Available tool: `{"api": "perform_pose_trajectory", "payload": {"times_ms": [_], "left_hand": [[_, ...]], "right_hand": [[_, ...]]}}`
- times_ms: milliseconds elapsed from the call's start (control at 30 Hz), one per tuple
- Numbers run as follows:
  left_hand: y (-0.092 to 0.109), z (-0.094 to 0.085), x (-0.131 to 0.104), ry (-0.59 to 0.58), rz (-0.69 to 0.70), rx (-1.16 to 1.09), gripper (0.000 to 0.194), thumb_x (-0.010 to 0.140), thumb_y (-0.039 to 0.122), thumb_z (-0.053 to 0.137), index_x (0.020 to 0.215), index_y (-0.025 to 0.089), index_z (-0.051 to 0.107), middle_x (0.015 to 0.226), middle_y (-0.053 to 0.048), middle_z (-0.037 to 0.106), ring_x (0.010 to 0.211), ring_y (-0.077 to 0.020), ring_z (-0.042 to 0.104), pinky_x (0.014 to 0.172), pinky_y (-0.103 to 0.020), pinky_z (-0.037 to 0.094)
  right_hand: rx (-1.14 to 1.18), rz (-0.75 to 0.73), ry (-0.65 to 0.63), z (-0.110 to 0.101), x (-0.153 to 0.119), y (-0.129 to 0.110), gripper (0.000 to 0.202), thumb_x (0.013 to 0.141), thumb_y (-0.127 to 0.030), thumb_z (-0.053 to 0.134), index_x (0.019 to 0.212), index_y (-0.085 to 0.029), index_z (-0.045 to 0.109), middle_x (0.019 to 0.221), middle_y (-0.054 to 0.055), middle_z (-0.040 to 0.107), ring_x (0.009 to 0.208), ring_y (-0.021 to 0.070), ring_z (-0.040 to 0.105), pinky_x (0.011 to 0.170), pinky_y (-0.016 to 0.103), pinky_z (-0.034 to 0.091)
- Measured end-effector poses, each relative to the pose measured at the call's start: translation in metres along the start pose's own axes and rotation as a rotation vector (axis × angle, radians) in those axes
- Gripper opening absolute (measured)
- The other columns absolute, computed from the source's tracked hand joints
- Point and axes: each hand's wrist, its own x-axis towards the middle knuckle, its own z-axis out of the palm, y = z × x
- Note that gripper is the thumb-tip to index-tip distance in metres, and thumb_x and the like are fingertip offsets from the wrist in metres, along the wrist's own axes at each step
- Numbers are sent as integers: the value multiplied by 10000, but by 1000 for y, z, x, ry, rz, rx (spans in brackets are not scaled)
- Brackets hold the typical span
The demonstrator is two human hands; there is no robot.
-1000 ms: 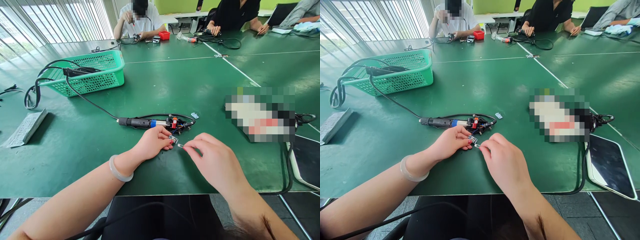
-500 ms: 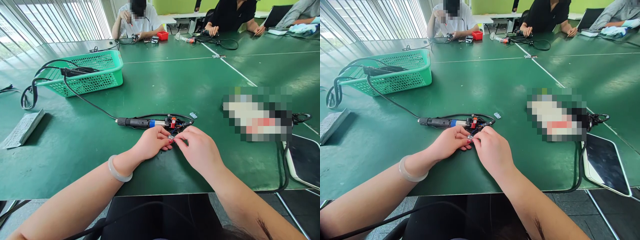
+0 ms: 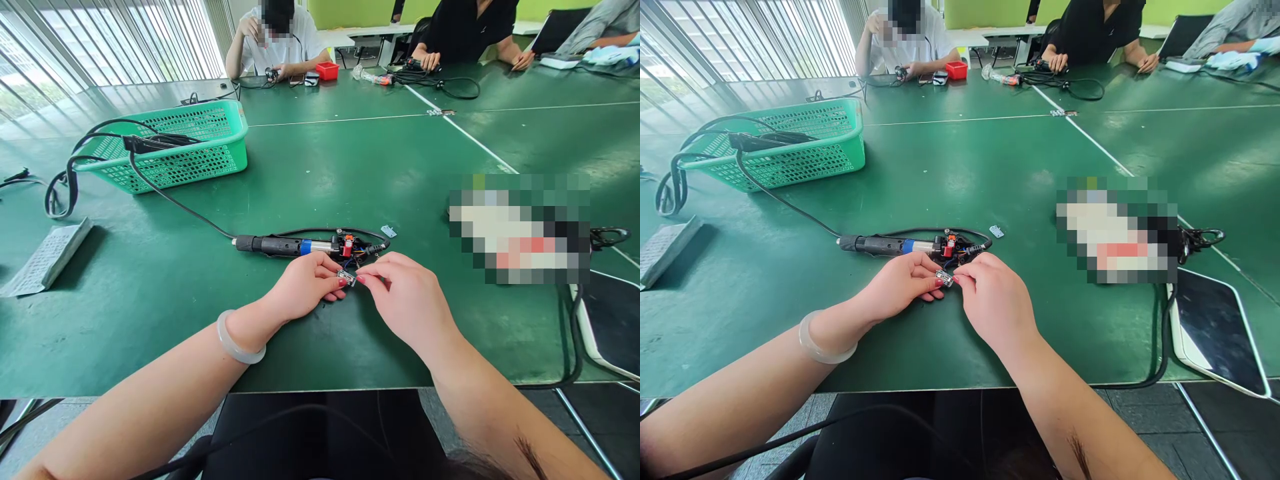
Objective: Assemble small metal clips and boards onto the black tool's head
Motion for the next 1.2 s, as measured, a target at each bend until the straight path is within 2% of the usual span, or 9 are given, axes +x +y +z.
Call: {"api": "perform_pose_trajectory", "payload": {"times_ms": [200,533,767,933,1067,1200], "left_hand": [[-2,0,1,0,5,-4,109,794,95,647,844,127,556,679,-32,704,636,-124,682,580,-223,541],[-1,1,2,-6,4,-6,121,788,89,654,829,128,547,662,-23,698,613,-111,674,578,-216,536],[-1,1,0,-9,11,-6,122,787,112,661,827,130,548,648,-22,701,596,-106,664,569,-212,532],[2,1,-2,7,-3,13,129,786,147,673,827,126,552,644,-30,696,612,-110,665,570,-209,529],[2,0,-1,4,1,8,120,786,136,668,834,124,558,652,-34,698,618,-112,664,572,-212,530],[1,0,0,-3,11,4,113,786,128,666,827,122,561,661,-39,701,603,-101,653,579,-213,531]], "right_hand": [[1,0,-30,3,0,-2,117,823,-192,619,800,-220,729,786,-4,634,612,120,562,548,270,415],[-51,-19,-28,5,0,-6,117,845,-215,608,798,-207,715,792,3,637,675,140,590,585,277,417],[-52,25,-35,6,-1,-10,144,848,-225,597,757,-213,708,779,-1,635,653,135,581,569,274,409],[18,24,-3,4,0,-4,180,873,-220,550,865,-216,730,824,8,654,671,133,586,612,277,443],[9,60,-35,3,-1,1,187,821,-292,633,961,-214,730,833,6,653,650,134,580,591,283,448],[-27,67,-104,4,-3,2,195,770,-333,689,925,-224,732,831,4,648,624,133,567,560,285,437]]}}
